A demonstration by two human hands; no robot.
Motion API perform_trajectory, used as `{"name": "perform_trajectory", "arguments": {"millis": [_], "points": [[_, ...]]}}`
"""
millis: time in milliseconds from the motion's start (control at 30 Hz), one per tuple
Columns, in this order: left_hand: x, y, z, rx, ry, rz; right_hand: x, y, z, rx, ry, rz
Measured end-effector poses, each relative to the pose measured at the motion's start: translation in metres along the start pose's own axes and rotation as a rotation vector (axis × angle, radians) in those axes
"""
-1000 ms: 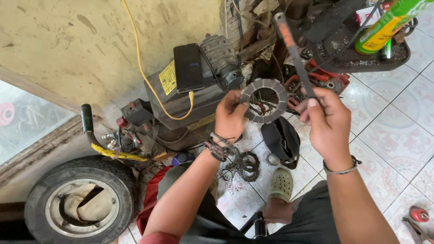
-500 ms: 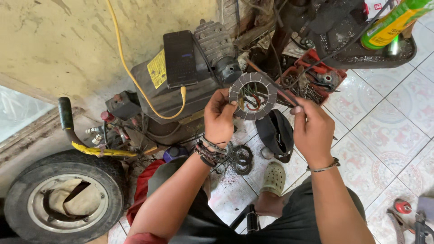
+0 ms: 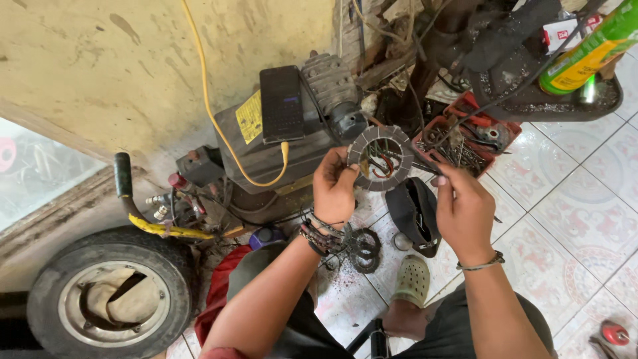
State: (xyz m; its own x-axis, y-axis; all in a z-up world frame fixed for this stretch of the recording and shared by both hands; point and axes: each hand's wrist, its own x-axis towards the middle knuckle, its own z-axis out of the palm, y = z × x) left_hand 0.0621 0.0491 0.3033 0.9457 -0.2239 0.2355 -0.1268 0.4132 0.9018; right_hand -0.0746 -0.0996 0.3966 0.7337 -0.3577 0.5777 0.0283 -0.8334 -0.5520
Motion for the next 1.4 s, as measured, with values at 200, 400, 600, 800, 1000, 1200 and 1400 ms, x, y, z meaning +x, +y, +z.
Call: {"name": "perform_trajectory", "arguments": {"millis": [200, 400, 600, 800, 1000, 1200, 1400], "points": [[-0.005, 0.03, 0.006, 0.011, 0.002, -0.014, 0.001, 0.0, 0.003, -0.066, 0.002, -0.028], [-0.004, 0.032, 0.005, 0.01, 0.003, -0.009, 0.0, -0.006, 0.004, -0.07, 0.025, -0.053], [-0.004, 0.049, 0.012, 0.024, 0.005, 0.019, -0.003, -0.006, 0.005, 0.096, 0.033, 0.019], [-0.003, 0.033, 0.005, 0.012, 0.0, 0.012, -0.005, -0.005, 0.008, 0.2, 0.039, 0.12], [-0.004, 0.065, 0.008, 0.063, -0.006, -0.012, -0.001, -0.009, 0.015, 0.201, -0.018, 0.123], [-0.001, 0.064, 0.003, 0.089, -0.007, -0.066, 0.007, -0.015, 0.021, 0.2, -0.08, 0.128], [0.002, 0.06, 0.0, 0.072, -0.014, -0.078, 0.002, -0.01, 0.027, 0.424, -0.038, 0.323]]}}
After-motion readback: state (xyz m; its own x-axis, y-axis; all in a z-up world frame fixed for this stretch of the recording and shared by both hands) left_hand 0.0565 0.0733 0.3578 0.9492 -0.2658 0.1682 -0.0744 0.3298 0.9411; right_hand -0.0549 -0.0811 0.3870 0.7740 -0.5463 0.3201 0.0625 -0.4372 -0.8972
